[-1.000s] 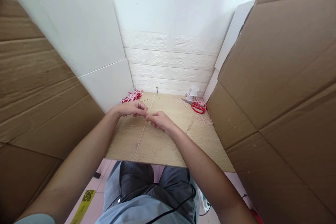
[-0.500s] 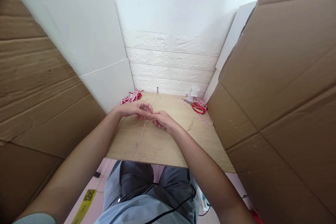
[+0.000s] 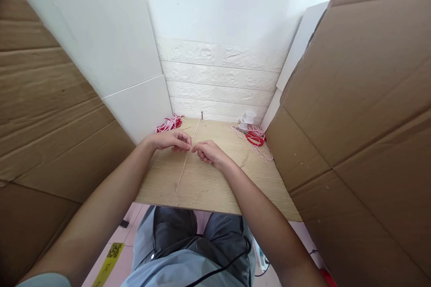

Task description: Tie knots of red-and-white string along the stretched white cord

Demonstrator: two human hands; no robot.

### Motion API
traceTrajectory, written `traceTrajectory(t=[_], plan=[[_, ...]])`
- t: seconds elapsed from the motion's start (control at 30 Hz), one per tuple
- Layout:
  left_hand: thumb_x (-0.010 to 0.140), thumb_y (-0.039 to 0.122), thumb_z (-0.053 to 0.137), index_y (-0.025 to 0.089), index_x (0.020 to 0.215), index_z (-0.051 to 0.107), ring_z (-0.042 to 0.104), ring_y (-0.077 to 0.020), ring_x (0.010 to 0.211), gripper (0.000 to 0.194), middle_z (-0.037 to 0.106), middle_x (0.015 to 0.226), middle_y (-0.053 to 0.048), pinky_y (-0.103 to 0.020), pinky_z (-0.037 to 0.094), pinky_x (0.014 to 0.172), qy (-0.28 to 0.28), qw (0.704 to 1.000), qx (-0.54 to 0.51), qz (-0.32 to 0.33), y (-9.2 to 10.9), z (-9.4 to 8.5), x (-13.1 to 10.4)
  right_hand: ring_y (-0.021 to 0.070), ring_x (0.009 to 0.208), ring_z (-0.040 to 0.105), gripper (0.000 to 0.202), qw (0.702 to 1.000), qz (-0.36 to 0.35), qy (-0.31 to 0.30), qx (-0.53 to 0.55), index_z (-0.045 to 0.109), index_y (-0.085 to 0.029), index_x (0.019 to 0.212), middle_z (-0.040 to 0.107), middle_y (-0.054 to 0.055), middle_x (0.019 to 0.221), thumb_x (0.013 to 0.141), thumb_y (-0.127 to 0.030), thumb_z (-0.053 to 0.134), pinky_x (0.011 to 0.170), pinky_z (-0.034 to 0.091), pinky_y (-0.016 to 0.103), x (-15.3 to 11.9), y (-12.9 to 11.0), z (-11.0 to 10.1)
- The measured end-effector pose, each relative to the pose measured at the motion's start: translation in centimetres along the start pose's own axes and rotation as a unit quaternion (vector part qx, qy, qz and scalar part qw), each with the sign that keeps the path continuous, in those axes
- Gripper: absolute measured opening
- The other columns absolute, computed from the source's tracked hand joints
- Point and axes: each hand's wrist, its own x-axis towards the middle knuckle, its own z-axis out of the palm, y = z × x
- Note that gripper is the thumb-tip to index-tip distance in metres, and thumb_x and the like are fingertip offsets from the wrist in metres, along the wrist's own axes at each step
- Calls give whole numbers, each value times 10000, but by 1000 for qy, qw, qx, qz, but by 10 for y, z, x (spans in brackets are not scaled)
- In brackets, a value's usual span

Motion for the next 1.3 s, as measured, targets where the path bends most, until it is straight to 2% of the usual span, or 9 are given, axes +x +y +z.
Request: traceTrajectory(t=[0.1, 0.3, 0.47, 0.6, 0.73, 0.87, 0.97, 1.17, 1.3], plan=[[751, 386, 732, 140, 754, 716, 495, -79, 521, 247, 653, 686, -22, -209, 359, 474, 2, 1000, 0, -6, -1, -1, 0, 60, 384, 279, 118, 1000, -1, -4, -4, 602, -162, 681, 390, -72, 460, 671, -280, 602, 371, 139, 237, 0, 1, 0], [763, 402, 727, 144, 833, 748, 503, -86, 554, 268, 660, 710, -28, -212, 385, 510, -6, 1000, 13, -7, -1, 1, 2, 57, 398, 282, 184, 1000, 0, -3, -26, 616, -159, 739, 395, -78, 473, 692, -337, 635, 384, 142, 228, 2, 2, 2], [748, 334, 732, 136, 753, 720, 441, -74, 508, 199, 620, 654, -24, -216, 291, 455, -20, 1000, -20, -11, -4, -4, -1, 60, 389, 271, 133, 999, 3, -16, -36, 611, -159, 723, 379, -81, 459, 668, -280, 594, 388, 142, 237, 1, 1, 0], [743, 285, 711, 136, 692, 691, 404, -68, 488, 159, 604, 628, -21, -223, 247, 439, -35, 999, -29, -14, -3, -7, -5, 58, 396, 256, 103, 998, 3, -26, -49, 591, -165, 714, 372, -81, 475, 668, -255, 570, 398, 136, 238, 0, -1, -6], [782, 354, 701, 135, 649, 658, 405, -66, 478, 259, 596, 608, -22, -221, 253, 438, -27, 999, -22, -25, -1, -7, -6, 64, 405, 247, 97, 992, 25, -25, -118, 580, -165, 710, 350, -78, 477, 692, -261, 574, 404, 137, 246, -2, -6, -16], [776, 399, 722, 145, 773, 711, 428, -75, 472, 254, 592, 590, -11, -213, 282, 438, -32, 999, -10, -36, -2, -6, -5, 64, 419, 241, 87, 983, 41, -16, -176, 566, -165, 713, 346, -75, 496, 704, -249, 584, 415, 124, 252, -8, -11, -22], [738, 365, 753, 144, 811, 732, 435, -75, 474, 233, 571, 571, 3, -205, 305, 444, -36, 999, -4, -34, -5, -7, -4, 64, 423, 238, 98, 979, 51, -13, -196, 547, -170, 710, 346, -75, 505, 707, -257, 592, 417, 124, 254, -10, -13, -24], [687, 277, 737, 131, 658, 691, 448, -73, 490, 156, 599, 600, -15, -196, 287, 430, -22, 999, -43, -21, -6, -10, -7, 71, 436, 244, 114, 971, 43, -22, -233, 568, -164, 715, 346, -75, 503, 700, -276, 585, 433, 137, 254, -6, -11, -35], [671, 239, 706, 119, 640, 701, 439, -72, 494, 124, 626, 633, -38, -206, 270, 431, -26, 998, -58, -16, -6, -11, -8, 80, 476, 281, 118, 957, 19, -19, -289, 591, -157, 669, 357, -64, 514, 696, -269, 569, 475, 186, 250, -1, -5, -48]])
